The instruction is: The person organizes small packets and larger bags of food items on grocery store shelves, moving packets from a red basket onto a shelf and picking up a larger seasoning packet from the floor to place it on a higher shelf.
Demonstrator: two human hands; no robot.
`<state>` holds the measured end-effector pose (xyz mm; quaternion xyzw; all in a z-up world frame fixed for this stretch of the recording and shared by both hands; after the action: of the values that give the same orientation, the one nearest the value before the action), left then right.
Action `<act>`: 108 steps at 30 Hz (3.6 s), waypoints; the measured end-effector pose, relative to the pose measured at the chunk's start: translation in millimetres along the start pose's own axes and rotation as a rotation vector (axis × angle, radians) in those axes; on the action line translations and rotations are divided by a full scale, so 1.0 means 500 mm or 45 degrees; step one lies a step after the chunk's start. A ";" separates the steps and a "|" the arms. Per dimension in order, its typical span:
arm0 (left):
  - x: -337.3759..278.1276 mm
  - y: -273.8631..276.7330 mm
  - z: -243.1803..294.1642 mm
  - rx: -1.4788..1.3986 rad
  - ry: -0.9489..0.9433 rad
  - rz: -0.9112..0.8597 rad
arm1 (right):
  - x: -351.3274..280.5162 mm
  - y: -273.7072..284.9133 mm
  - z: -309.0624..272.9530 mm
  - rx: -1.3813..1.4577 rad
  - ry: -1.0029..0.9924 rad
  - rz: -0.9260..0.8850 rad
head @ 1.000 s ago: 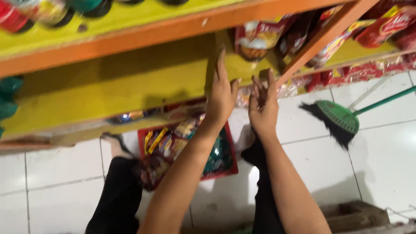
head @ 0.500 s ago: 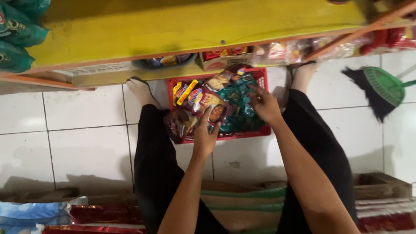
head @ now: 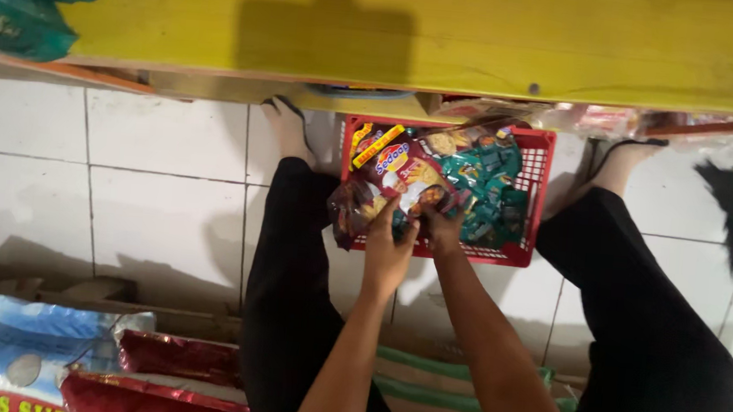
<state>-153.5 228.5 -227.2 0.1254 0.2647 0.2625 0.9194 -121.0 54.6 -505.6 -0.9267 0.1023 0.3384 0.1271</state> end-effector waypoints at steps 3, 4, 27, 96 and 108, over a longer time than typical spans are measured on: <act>-0.006 0.005 -0.026 0.057 -0.013 0.074 | -0.023 -0.029 0.039 0.128 -0.447 -0.186; -0.006 0.012 -0.030 0.115 -0.011 0.140 | -0.034 -0.024 0.020 0.130 -0.418 -0.232; 0.008 0.119 0.068 -0.868 0.271 0.057 | -0.180 -0.136 -0.581 -1.502 0.468 -0.867; -0.438 0.296 0.337 -0.702 -0.215 -0.350 | -1.020 0.026 -0.958 -1.454 1.508 -0.941; -0.612 0.335 0.541 -0.599 -0.633 -0.258 | -1.212 0.091 -1.115 -0.785 1.640 -0.533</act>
<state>-294.6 174.8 187.4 -0.0565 -0.0239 0.1854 0.9807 -253.1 -95.3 294.6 -0.9354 -0.1219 -0.2898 -0.1620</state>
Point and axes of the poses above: each hand's wrist, its own x-axis towards the middle knuckle, its own y-axis out of the back of the hand, z = x × y, the point moved 9 cm from there along x, towards the middle knuckle, and after that the axes turned 11 degrees about y, right-handed, at the moved point
